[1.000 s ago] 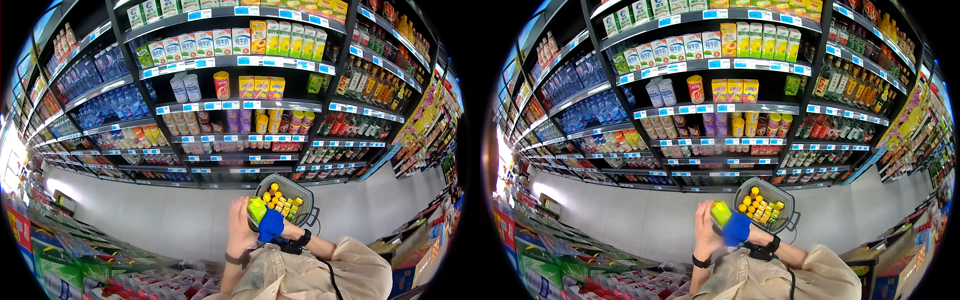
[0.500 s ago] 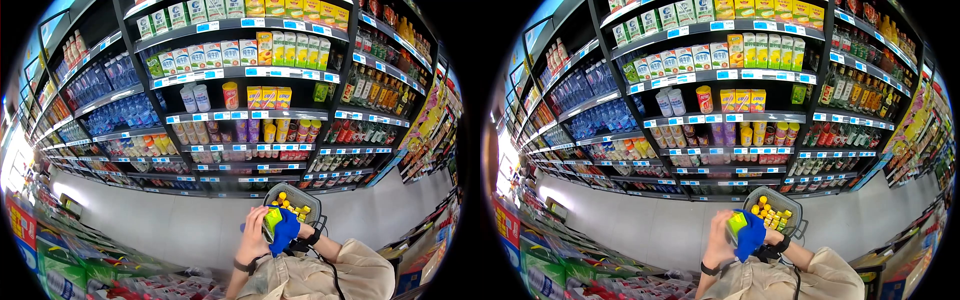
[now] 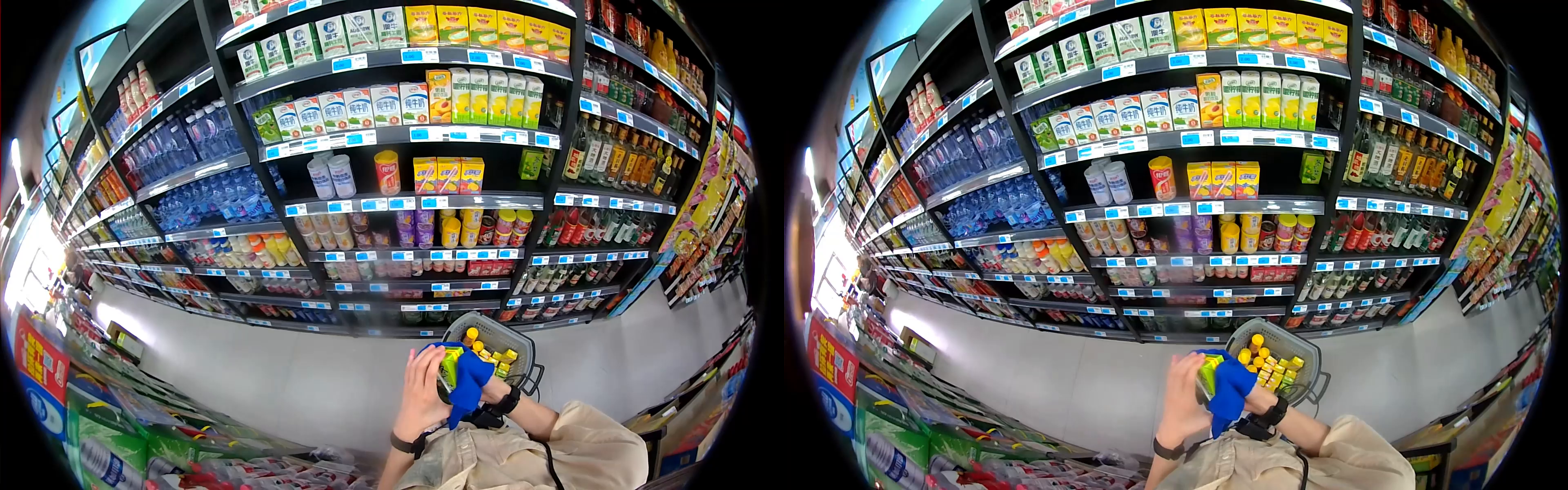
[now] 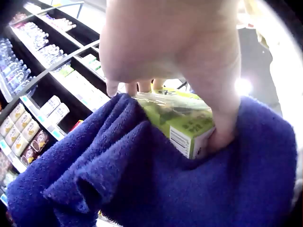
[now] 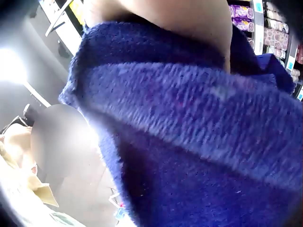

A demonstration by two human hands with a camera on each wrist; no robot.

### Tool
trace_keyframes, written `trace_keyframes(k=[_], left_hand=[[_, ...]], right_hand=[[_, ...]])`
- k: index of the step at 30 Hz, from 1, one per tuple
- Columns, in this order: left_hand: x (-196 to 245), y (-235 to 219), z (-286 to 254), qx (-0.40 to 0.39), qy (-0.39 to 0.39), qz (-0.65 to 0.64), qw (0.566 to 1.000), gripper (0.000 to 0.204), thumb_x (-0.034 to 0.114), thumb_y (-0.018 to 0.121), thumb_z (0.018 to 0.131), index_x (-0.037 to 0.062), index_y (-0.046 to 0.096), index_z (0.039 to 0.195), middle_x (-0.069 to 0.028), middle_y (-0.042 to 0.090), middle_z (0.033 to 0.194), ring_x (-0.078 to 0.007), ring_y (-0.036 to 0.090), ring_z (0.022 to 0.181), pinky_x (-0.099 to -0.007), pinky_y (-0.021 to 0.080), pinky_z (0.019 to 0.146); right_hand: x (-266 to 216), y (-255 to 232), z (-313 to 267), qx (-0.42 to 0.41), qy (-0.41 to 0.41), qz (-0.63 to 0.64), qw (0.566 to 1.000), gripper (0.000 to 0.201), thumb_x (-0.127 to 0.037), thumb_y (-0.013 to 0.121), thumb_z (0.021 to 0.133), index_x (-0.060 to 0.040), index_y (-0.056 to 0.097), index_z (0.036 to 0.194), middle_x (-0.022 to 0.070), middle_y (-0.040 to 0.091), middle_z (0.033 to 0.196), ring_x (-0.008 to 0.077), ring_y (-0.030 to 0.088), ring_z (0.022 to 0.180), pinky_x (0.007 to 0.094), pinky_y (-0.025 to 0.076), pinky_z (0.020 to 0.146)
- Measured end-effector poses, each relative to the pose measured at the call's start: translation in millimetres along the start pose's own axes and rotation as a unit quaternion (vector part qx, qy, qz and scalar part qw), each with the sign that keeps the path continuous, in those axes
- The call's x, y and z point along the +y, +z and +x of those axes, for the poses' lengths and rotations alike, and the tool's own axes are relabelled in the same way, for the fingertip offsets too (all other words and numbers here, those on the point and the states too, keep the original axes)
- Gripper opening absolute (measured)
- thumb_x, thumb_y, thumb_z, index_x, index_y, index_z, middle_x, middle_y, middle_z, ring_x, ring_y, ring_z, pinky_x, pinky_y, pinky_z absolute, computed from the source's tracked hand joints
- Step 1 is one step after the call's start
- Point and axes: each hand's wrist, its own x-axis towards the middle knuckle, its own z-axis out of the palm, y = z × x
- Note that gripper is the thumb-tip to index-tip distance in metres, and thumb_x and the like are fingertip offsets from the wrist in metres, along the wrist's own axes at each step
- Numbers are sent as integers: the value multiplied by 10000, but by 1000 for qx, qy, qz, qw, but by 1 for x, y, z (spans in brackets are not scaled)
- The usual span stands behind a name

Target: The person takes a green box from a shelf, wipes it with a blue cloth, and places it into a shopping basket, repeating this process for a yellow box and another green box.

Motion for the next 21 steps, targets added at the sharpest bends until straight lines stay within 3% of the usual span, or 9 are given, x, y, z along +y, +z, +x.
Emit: trace_keyframes(k=[3, 5, 9, 15, 16, 21], left_hand=[[-8, 0, -3, 26, -17, 29, 999, 956, 212, 874, 570, 50, 450, 1411, -147, 530, 1394, -355, 488, 1336, -583, 256, 1197], [-4, -5, -2, 26, -25, 51, 998, 995, 162, 854, 559, 51, 409, 1442, -130, 511, 1420, -350, 482, 1345, -581, 275, 1194], [-8, -6, -3, 53, -30, 91, 994, 957, 239, 884, 566, 35, 465, 1402, -161, 547, 1369, -365, 496, 1308, -548, 283, 1193], [-18, -2, -7, 102, -64, 89, 989, 973, 258, 893, 554, 25, 468, 1398, -181, 553, 1345, -402, 513, 1237, -513, 364, 1114], [-14, -5, -7, 75, -65, 91, 991, 974, 205, 865, 608, 13, 403, 1443, -171, 519, 1383, -398, 505, 1247, -550, 351, 1143], [-14, 2, -10, 82, -86, 59, 991, 958, 147, 864, 586, 16, 412, 1420, -167, 526, 1381, -395, 505, 1255, -555, 329, 1157]], right_hand=[[10, -9, 5, 33, 51, -36, 997, 504, -339, 582, 1034, -123, 448, 1469, 60, 593, 1356, 169, 651, 1115, 333, 572, 911], [13, -6, 10, 38, 41, -30, 998, 337, -295, 606, 1025, -120, 532, 1303, 41, 647, 1156, 134, 678, 932, 288, 586, 774], [11, 10, 13, 42, -8, -67, 997, 339, -247, 626, 1010, -107, 528, 1303, 52, 646, 1141, 146, 683, 923, 287, 581, 754], [10, 25, 15, 8, -13, -97, 995, 354, -228, 637, 999, -97, 524, 1308, 59, 644, 1149, 153, 683, 933, 287, 578, 762], [10, 26, 14, 3, -14, -98, 995, 357, -225, 639, 998, -96, 523, 1309, 60, 644, 1151, 155, 683, 935, 287, 578, 763], [4, 25, -7, -27, 20, -38, 999, 370, -209, 647, 989, -88, 519, 1313, 67, 642, 1158, 161, 683, 943, 287, 576, 769]])
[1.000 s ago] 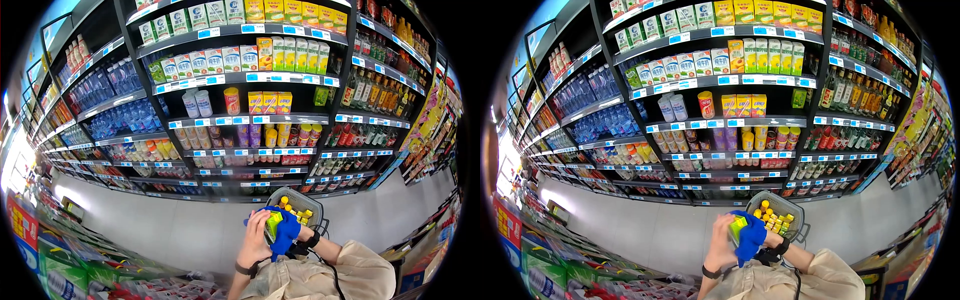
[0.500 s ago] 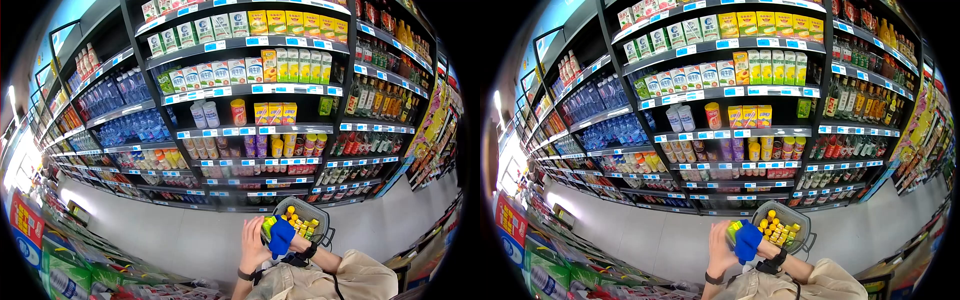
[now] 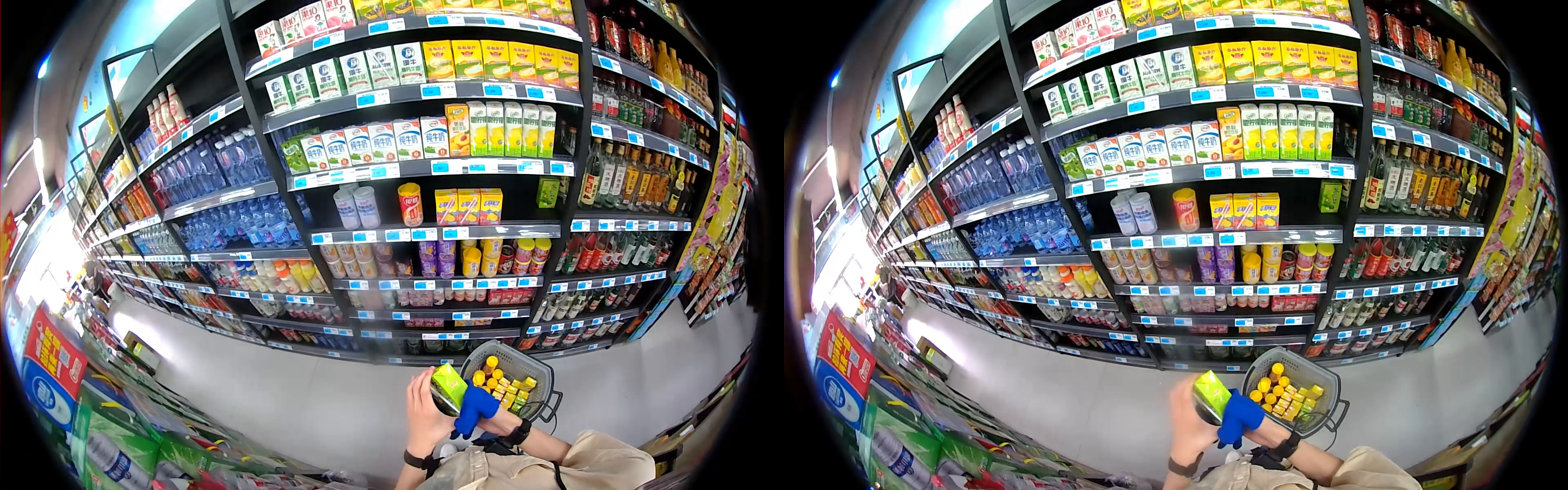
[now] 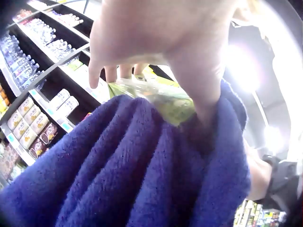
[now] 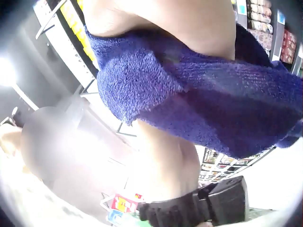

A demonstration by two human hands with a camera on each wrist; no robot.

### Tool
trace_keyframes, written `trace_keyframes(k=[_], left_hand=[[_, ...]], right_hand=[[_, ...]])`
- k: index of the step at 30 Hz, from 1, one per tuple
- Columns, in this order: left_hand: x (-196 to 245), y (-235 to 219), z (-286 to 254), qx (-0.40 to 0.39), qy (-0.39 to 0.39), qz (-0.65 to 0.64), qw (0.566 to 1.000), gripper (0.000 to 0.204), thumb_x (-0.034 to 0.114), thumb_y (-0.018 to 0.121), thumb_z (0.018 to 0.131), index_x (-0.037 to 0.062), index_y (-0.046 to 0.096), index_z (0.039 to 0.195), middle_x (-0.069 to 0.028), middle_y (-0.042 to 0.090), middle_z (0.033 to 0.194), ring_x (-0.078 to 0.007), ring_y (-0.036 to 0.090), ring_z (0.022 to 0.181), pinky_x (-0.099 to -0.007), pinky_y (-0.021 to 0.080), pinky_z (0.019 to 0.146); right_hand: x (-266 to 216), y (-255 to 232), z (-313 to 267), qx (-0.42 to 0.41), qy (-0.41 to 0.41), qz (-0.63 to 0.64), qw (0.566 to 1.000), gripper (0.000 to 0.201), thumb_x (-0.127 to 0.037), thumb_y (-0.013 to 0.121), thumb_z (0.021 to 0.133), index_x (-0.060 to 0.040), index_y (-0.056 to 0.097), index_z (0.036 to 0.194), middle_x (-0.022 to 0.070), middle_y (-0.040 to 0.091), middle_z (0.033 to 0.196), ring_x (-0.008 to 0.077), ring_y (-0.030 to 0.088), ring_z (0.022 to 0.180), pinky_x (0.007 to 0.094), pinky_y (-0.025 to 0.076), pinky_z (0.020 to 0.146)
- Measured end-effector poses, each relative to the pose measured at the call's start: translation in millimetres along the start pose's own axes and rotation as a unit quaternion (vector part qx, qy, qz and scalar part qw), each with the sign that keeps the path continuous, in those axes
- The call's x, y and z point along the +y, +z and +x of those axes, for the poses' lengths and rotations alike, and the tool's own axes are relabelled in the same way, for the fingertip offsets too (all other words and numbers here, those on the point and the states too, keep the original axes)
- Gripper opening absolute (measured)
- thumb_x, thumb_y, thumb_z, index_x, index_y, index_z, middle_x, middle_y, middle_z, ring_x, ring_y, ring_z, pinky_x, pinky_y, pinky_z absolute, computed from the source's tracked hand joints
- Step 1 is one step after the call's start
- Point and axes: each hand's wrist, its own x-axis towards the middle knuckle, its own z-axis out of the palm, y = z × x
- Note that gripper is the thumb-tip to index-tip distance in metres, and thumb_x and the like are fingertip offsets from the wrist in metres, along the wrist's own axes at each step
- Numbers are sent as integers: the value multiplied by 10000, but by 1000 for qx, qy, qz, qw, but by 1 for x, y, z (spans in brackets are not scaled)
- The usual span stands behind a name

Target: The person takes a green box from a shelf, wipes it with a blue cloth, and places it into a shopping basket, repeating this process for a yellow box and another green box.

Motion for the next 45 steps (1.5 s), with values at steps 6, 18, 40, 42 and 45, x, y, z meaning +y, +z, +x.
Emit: trace_keyframes(k=[6, 18, 40, 42, 45], left_hand=[[4, 0, -5, 21, -62, -118, 991, 1108, 294, 971, 501, 9, 390, 1400, -176, 526, 1363, -363, 506, 1280, -528, 314, 1173], [-16, 8, -10, -99, 21, -164, 981, 1262, 164, 976, 538, -6, 192, 1513, -240, 400, 1465, -361, 463, 1350, -452, 378, 1136], [-9, 0, -8, -34, 46, -76, 995, 1168, 308, 978, 503, 25, 370, 1460, -222, 417, 1429, -396, 416, 1346, -503, 346, 1131], [-11, 2, -10, -18, 40, -70, 997, 1167, 289, 977, 494, 26, 373, 1457, -214, 427, 1416, -395, 431, 1324, -503, 356, 1119], [-24, 5, -12, 11, 5, -52, 999, 1160, 257, 971, 483, 28, 377, 1453, -201, 437, 1400, -390, 443, 1306, -499, 367, 1109]], right_hand=[[10, -25, 0, -89, 49, 269, 958, 738, -570, 542, 980, -18, 451, 1460, 152, 530, 1471, 284, 520, 1330, 467, 365, 1149], [34, -68, 45, 13, 26, -2, 1000, 374, -322, 549, 1047, -109, 556, 1355, 10, 641, 1254, 114, 625, 1096, 283, 518, 919], [-9, 8, 40, 49, 73, -64, 994, 358, -326, 486, 1035, -148, 570, 1334, 24, 655, 1215, 131, 645, 1062, 271, 512, 902], [-7, 6, 40, 40, 69, -70, 994, 365, -317, 499, 1025, -146, 565, 1341, 30, 649, 1227, 136, 642, 1071, 277, 512, 907], [-3, 6, 40, 33, 70, -77, 994, 380, -303, 519, 1010, -142, 556, 1352, 39, 640, 1244, 143, 638, 1086, 286, 513, 913]])
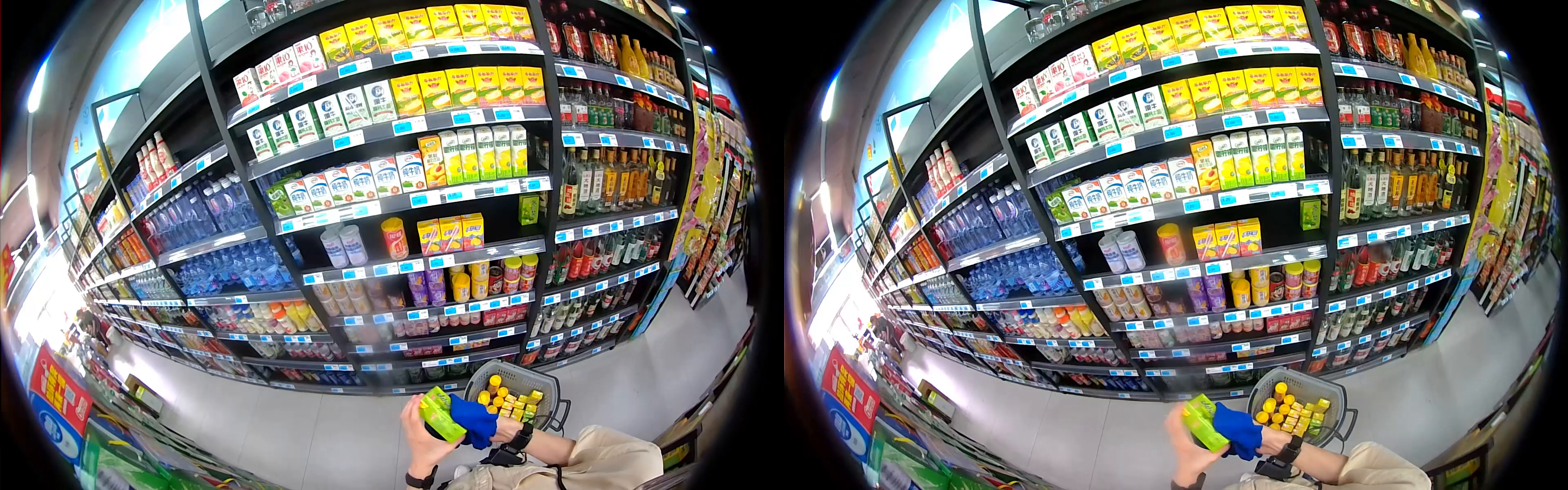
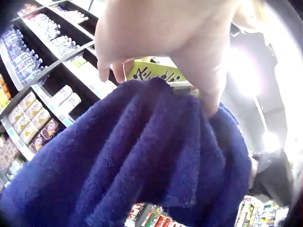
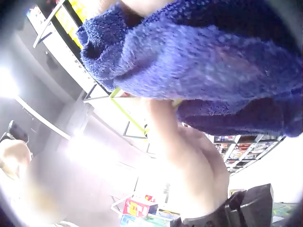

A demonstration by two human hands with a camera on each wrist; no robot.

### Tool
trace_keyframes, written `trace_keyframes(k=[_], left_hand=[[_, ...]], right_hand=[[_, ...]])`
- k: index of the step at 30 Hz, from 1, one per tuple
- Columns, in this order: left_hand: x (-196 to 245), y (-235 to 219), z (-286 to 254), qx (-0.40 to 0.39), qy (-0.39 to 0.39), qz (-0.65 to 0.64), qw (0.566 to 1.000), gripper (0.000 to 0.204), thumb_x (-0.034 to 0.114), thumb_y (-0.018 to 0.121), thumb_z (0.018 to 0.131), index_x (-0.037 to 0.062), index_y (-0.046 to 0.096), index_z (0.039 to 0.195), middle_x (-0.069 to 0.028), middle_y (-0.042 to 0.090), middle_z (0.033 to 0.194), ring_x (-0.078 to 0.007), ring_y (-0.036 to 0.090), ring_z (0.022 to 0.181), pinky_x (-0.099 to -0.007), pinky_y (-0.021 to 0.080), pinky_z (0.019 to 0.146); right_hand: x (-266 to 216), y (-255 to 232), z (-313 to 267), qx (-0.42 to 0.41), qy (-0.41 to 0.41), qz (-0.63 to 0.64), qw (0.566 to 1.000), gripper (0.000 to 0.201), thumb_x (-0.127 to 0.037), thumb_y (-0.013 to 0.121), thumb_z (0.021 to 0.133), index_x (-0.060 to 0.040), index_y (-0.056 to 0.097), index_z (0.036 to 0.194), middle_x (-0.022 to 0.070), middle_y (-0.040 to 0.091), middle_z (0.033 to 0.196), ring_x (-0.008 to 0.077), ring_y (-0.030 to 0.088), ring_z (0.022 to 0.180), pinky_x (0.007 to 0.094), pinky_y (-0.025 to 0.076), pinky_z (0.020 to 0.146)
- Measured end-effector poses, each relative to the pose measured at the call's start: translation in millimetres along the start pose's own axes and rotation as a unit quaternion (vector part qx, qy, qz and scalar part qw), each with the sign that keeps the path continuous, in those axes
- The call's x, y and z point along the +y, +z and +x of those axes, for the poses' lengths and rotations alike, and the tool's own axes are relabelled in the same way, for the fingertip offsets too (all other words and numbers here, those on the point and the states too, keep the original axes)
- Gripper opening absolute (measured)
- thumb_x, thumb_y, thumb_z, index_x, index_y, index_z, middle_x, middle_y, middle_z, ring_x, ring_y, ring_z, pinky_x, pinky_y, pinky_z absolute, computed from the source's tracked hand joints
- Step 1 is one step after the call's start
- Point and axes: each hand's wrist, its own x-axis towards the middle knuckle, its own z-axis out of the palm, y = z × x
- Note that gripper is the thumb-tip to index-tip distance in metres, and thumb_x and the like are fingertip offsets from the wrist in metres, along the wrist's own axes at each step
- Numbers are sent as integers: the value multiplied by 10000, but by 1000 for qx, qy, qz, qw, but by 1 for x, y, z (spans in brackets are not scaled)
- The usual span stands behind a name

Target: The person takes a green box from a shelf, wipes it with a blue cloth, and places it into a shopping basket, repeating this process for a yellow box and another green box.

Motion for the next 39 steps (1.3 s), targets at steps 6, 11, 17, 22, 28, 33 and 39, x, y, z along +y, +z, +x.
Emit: trace_keyframes(k=[6, 11, 17, 22, 28, 33, 39], left_hand=[[-1, -4, 1, 45, -20, 23, 999, 1148, 220, 959, 485, 20, 374, 1453, -208, 448, 1397, -394, 440, 1315, -482, 376, 1114], [13, -7, 7, 37, -29, 66, 997, 1168, 206, 937, 537, 5, 302, 1497, -225, 393, 1456, -409, 407, 1353, -481, 369, 1126], [24, -1, 12, 28, -31, 49, 998, 1147, 118, 860, 624, -22, 183, 1539, -253, 244, 1562, -432, 314, 1433, -477, 357, 1147], [25, 4, 7, 68, -45, -24, 996, 1054, 77, 821, 607, -21, 265, 1498, -235, 340, 1474, -408, 396, 1357, -461, 415, 1097], [35, 0, 5, -12, 27, 27, 999, 1069, 156, 904, 556, 10, 366, 1468, -215, 446, 1388, -393, 489, 1282, -436, 441, 1077], [29, 4, 4, -28, 48, -19, 998, 1089, 159, 921, 533, 21, 375, 1464, -196, 449, 1405, -387, 489, 1298, -452, 429, 1090], [40, -19, 16, -34, 78, -29, 996, 1097, 282, 972, 529, 36, 401, 1433, -166, 466, 1449, -435, 333, 1446, -539, 289, 1183]], right_hand=[[0, 7, 4, -12, -9, -21, 1000, 419, -275, 560, 979, -134, 539, 1373, 57, 621, 1279, 157, 629, 1114, 303, 513, 926], [0, 14, -1, 10, -46, -66, 997, 460, -253, 593, 953, -128, 525, 1391, 71, 605, 1309, 169, 622, 1138, 317, 513, 937], [-25, 42, -36, 182, -118, -333, 918, 516, -225, 633, 923, -120, 509, 1413, 89, 586, 1344, 183, 613, 1167, 334, 513, 950], [-17, 36, -30, 174, -281, -251, 910, 527, -144, 646, 891, -53, 521, 1395, 101, 658, 1250, 159, 655, 1081, 329, 537, 908], [-33, 11, -27, 76, -220, -176, 957, 414, -213, 525, 1039, -49, 509, 1419, 81, 616, 1333, 147, 604, 1192, 313, 490, 1023], [-49, 8, -35, -60, -175, 12, 983, 482, -400, 374, 1094, -72, 528, 1412, 93, 609, 1378, 202, 603, 1241, 349, 472, 1063], [-34, 35, -51, 49, -31, 139, 989, 545, -424, 345, 1100, -72, 432, 1507, 99, 536, 1483, 218, 576, 1284, 366, 444, 1102]])
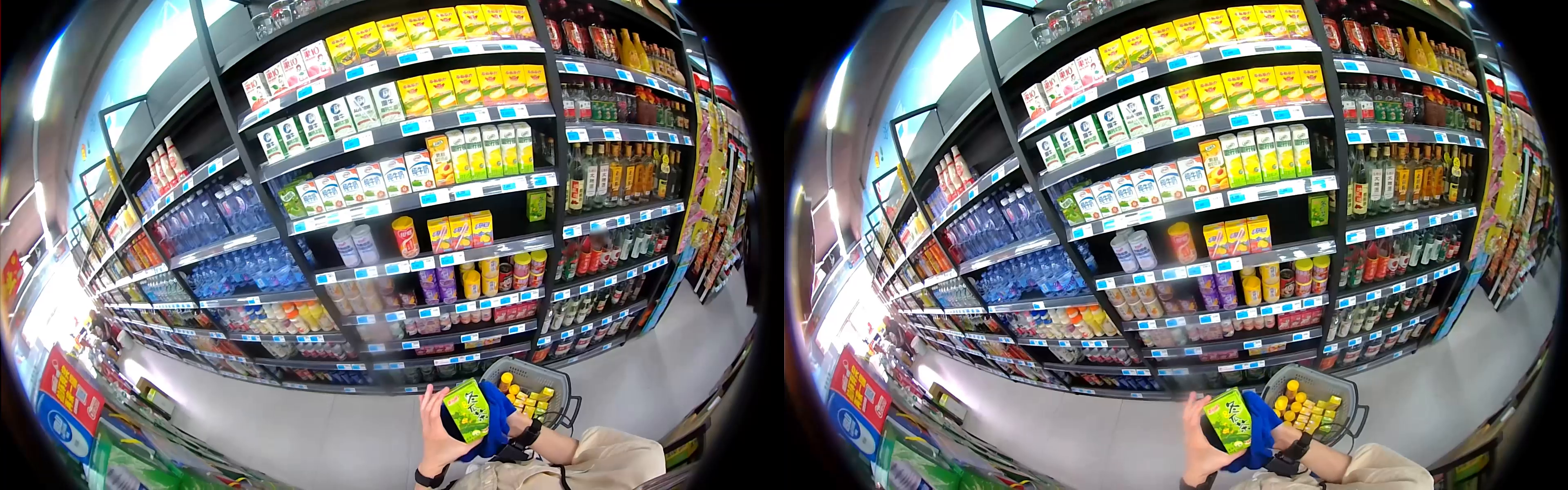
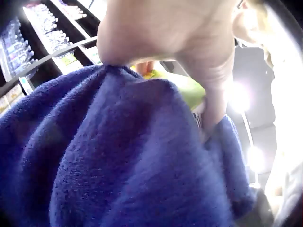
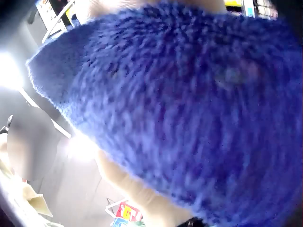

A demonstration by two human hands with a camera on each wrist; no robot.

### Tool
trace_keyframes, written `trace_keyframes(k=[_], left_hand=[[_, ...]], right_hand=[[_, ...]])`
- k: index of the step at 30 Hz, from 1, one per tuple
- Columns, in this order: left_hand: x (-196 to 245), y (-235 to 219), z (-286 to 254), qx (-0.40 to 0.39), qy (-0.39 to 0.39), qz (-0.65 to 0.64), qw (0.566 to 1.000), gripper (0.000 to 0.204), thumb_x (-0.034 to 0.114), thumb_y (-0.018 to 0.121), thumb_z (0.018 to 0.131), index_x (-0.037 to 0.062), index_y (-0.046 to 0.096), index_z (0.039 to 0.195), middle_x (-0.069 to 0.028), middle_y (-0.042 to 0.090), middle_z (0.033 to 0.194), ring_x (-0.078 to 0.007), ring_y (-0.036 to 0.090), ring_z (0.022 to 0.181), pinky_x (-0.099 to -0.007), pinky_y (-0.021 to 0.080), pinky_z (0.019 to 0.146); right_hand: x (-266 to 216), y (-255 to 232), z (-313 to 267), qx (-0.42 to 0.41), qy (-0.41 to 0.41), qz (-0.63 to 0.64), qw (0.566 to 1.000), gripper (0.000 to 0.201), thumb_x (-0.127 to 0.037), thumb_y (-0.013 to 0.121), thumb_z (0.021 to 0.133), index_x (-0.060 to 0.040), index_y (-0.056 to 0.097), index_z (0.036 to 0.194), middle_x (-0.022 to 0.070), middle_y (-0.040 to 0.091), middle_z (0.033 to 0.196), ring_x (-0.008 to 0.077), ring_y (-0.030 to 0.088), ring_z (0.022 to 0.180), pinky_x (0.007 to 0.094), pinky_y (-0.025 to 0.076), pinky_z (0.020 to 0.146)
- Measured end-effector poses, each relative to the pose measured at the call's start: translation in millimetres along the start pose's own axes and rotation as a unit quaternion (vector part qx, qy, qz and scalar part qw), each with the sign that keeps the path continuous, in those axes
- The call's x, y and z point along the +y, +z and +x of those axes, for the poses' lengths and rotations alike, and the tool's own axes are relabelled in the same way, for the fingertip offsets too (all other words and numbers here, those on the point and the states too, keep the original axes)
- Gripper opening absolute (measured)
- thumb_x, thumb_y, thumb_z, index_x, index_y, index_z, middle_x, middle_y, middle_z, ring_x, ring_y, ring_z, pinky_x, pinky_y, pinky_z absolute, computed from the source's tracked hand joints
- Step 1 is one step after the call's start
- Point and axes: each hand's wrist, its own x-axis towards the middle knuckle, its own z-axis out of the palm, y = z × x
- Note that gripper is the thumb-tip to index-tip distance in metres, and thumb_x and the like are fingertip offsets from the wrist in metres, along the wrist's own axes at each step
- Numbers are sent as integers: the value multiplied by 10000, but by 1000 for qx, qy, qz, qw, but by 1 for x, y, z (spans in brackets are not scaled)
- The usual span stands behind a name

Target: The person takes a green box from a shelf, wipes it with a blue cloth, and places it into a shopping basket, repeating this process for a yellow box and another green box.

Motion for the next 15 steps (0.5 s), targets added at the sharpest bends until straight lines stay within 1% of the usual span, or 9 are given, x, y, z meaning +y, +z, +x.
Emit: trace_keyframes(k=[2, 3, 4, 6, 7, 8, 10, 13, 15], left_hand=[[5, -7, 5, -44, -24, 48, 998, 1098, 293, 968, 544, 36, 393, 1443, -173, 455, 1465, -442, 286, 1468, -550, 267, 1191], [-5, -3, 1, -55, -33, 50, 997, 1127, 299, 960, 558, 32, 362, 1475, -177, 414, 1511, -443, 240, 1487, -557, 246, 1198], [-12, -1, -3, -56, -21, 60, 996, 1169, 277, 951, 567, 17, 313, 1511, -202, 353, 1558, -456, 246, 1485, -563, 252, 1195], [-14, 5, -5, -35, 26, 73, 996, 1173, 211, 923, 580, 1, 270, 1532, -230, 311, 1577, -471, 252, 1480, -565, 261, 1193], [-12, 5, -5, -56, 45, 100, 992, 1150, 146, 888, 581, -11, 261, 1532, -249, 302, 1577, -484, 266, 1471, -572, 276, 1185], [-10, 7, -6, -75, 53, 96, 991, 1136, 115, 864, 565, -25, 273, 1525, -244, 303, 1575, -488, 273, 1466, -576, 277, 1186], [3, 12, -5, -99, 54, 99, 989, 1120, 124, 864, 558, -41, 299, 1509, -235, 353, 1534, -469, 341, 1424, -574, 288, 1183], [8, 19, -8, -98, 33, 57, 993, 1001, 168, 829, 659, -36, 318, 1496, -200, 405, 1492, -410, 375, 1398, -590, 264, 1198], [9, 22, -8, -95, 56, 67, 992, 1042, 179, 859, 610, -41, 341, 1487, -208, 438, 1443, -412, 415, 1349, -590, 285, 1184]], right_hand=[[6, -16, 5, -30, -10, -21, 999, 552, -410, 357, 1095, -74, 394, 1531, 101, 504, 1511, 222, 555, 1309, 366, 438, 1108], [8, -22, 7, -43, -15, -28, 999, 543, -390, 367, 1092, -73, 386, 1534, 99, 498, 1515, 218, 548, 1315, 363, 435, 1111], [10, -28, 9, -56, -16, -32, 998, 536, -369, 377, 1089, -73, 379, 1536, 96, 491, 1519, 214, 540, 1321, 360, 432, 1114], [15, -39, 14, -74, -22, -37, 996, 525, -328, 397, 1083, -73, 365, 1541, 92, 478, 1527, 206, 525, 1334, 354, 426, 1119], [16, -43, 17, -79, -21, -39, 996, 522, -307, 408, 1080, -73, 357, 1544, 89, 471, 1531, 202, 517, 1340, 350, 424, 1121], [20, -48, 19, -84, -20, -41, 995, 520, -287, 418, 1077, -73, 350, 1547, 87, 464, 1535, 197, 509, 1347, 347, 421, 1124], [30, -59, 25, -94, -23, -45, 994, 521, -245, 438, 1071, -72, 336, 1552, 82, 451, 1543, 189, 494, 1359, 341, 415, 1129], [41, -84, 28, -122, -39, -48, 991, 532, -184, 468, 1062, -72, 314, 1560, 75, 431, 1555, 177, 471, 1378, 331, 406, 1137], [41, -99, 28, -136, -46, -60, 988, 547, -142, 488, 1056, -72, 300, 1565, 71, 418, 1563, 169, 456, 1391, 325, 400, 1142]])
